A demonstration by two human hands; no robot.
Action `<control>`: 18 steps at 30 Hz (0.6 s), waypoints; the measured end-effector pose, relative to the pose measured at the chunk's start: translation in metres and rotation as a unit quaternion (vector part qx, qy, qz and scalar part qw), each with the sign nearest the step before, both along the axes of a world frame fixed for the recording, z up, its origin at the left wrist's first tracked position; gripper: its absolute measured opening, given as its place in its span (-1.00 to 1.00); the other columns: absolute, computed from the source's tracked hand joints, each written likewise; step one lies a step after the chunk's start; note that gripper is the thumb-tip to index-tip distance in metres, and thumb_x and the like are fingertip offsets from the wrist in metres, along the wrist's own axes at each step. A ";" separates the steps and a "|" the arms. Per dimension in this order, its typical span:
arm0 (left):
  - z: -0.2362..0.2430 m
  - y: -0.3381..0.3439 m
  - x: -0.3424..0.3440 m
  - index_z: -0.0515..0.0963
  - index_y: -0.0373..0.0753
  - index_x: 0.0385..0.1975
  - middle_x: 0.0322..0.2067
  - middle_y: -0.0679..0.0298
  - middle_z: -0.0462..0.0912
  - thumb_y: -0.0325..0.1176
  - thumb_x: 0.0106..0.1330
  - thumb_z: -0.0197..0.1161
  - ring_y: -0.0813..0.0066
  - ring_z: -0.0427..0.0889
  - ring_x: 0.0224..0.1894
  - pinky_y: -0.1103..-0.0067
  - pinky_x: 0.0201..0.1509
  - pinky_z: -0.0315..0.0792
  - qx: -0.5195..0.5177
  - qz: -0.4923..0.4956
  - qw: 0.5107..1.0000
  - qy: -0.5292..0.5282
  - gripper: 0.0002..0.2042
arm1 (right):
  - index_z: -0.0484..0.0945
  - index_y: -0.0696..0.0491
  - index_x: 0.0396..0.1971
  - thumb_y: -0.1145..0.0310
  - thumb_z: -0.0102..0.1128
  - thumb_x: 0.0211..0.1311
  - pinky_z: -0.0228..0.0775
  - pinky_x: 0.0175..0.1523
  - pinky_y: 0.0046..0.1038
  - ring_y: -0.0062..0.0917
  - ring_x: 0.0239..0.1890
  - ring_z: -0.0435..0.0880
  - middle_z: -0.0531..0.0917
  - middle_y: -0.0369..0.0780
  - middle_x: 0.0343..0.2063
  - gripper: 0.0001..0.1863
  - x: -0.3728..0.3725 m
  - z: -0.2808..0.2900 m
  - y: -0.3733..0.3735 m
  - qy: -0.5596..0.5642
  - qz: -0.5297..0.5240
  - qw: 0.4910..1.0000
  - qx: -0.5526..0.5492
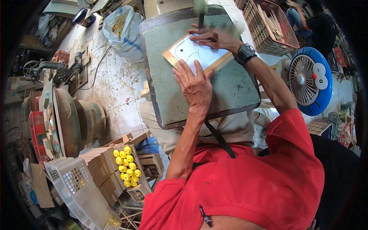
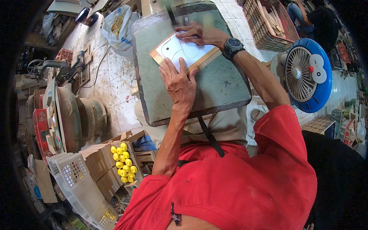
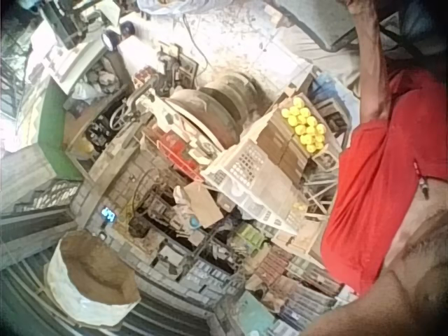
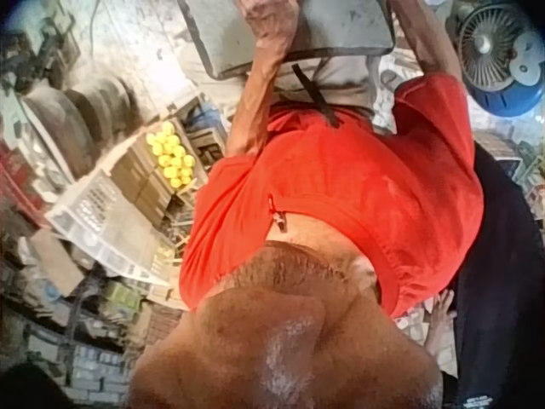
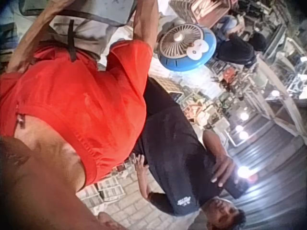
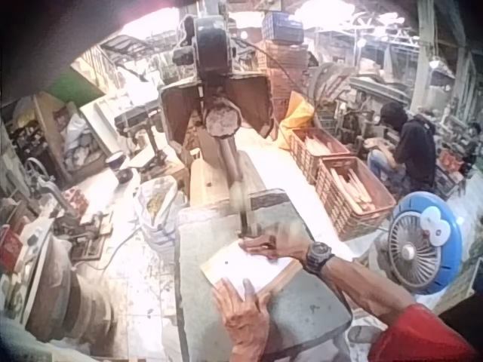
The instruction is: Using a scroll saw to cut out a complex shape from a wooden board following a printed pattern.
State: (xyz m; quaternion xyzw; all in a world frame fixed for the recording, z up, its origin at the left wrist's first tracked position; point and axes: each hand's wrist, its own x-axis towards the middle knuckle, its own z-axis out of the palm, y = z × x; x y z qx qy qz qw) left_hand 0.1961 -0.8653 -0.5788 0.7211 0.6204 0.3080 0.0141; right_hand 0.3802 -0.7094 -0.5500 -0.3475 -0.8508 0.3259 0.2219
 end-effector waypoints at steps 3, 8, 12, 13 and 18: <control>0.000 0.001 0.002 0.47 -0.20 0.23 0.38 -0.32 0.17 -0.07 0.14 0.48 -0.65 0.19 0.30 -0.13 0.36 0.21 0.000 -0.003 1.000 -0.006 -0.34 | 0.56 -0.18 0.24 0.28 0.19 0.39 0.05 0.56 -0.25 -0.39 0.51 0.15 0.37 -0.26 0.40 -0.58 0.004 -0.002 0.002 -0.012 0.000 0.999 0.045; -0.001 0.003 -0.001 0.46 -0.20 0.24 0.38 -0.32 0.18 -0.06 0.15 0.47 -0.65 0.18 0.31 -0.13 0.35 0.22 0.008 -0.018 1.000 -0.013 -0.34 | 0.54 -0.17 0.26 0.32 0.20 0.37 0.04 0.56 -0.27 -0.37 0.53 0.13 0.33 -0.27 0.43 -0.54 0.003 -0.006 0.005 -0.046 -0.021 0.994 0.100; -0.002 0.005 -0.003 0.46 -0.20 0.24 0.37 -0.32 0.19 -0.06 0.16 0.46 -0.65 0.18 0.31 -0.13 0.35 0.21 0.011 -0.025 1.000 -0.012 -0.34 | 0.53 -0.16 0.26 0.35 0.21 0.37 0.04 0.56 -0.27 -0.38 0.52 0.14 0.35 -0.29 0.42 -0.54 0.006 -0.008 0.000 0.000 -0.024 0.999 0.021; -0.002 0.005 -0.005 0.46 -0.20 0.24 0.37 -0.33 0.19 -0.06 0.17 0.45 -0.64 0.18 0.31 -0.13 0.35 0.21 0.013 -0.030 0.999 -0.011 -0.35 | 0.53 -0.16 0.26 0.35 0.21 0.37 0.04 0.56 -0.27 -0.38 0.52 0.14 0.35 -0.29 0.42 -0.54 0.005 -0.006 0.000 0.001 -0.022 1.000 0.021; -0.004 0.009 -0.012 0.46 -0.20 0.24 0.37 -0.33 0.18 -0.06 0.19 0.43 -0.63 0.18 0.30 -0.12 0.35 0.20 0.021 -0.049 0.999 -0.008 -0.36 | 0.58 -0.14 0.21 0.40 0.24 0.34 0.16 0.51 -0.39 -0.42 0.48 0.24 0.42 -0.33 0.37 -0.56 0.000 -0.005 -0.006 0.006 -0.065 0.996 0.053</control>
